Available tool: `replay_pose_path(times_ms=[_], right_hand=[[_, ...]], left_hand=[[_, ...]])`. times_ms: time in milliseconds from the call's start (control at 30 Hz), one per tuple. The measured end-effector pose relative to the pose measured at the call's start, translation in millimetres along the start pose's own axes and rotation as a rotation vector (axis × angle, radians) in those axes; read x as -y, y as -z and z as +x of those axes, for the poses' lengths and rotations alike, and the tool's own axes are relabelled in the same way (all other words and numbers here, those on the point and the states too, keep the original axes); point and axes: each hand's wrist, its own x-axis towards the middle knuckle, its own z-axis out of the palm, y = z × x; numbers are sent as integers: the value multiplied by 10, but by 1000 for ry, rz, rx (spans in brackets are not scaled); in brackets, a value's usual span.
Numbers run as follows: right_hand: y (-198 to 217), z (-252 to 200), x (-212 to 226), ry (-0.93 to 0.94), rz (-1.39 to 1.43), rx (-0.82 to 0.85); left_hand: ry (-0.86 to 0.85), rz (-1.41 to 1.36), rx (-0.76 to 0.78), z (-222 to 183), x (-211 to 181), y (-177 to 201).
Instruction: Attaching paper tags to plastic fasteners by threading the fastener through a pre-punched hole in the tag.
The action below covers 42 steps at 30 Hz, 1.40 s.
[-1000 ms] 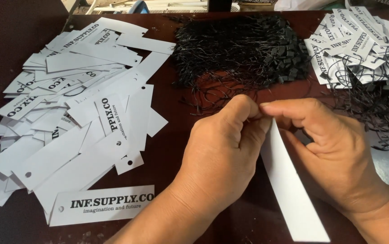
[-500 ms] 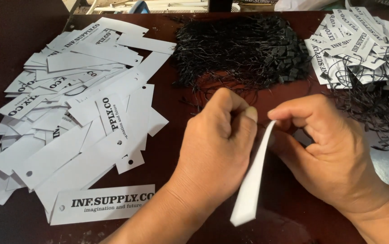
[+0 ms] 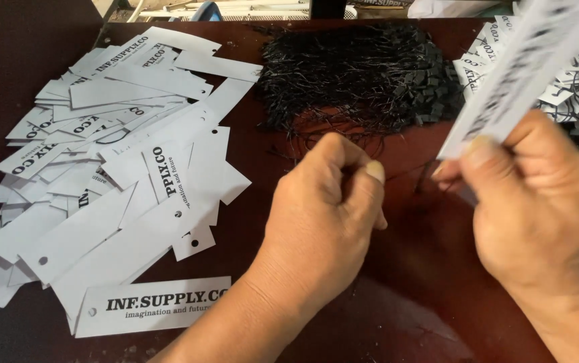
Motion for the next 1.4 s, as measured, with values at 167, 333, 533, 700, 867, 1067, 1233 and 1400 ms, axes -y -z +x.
replay_pose_path(times_ms=[167, 333, 533, 700, 867, 1067, 1233, 1400], right_hand=[[25, 49, -226, -220, 279, -180], [25, 102, -262, -305, 362, -303], [-28, 95, -162, -310, 323, -339], [-40, 153, -122, -395, 372, -388], [85, 142, -105, -453, 511, -412], [476, 152, -544, -463, 395, -497], [663, 214, -623, -518, 314, -479], [772, 222, -795, -506, 281, -480]], left_hand=[[-147, 190, 37, -2, 101, -35], [-190, 261, 102, -26, 108, -41], [-387, 260, 20, -29, 204, -74], [-314, 272, 90, -47, 175, -70], [-346, 366, 140, -43, 225, -75], [-538, 425, 153, -48, 286, -122], [-699, 472, 113, -56, 370, -191], [-709, 458, 162, -70, 338, -182]])
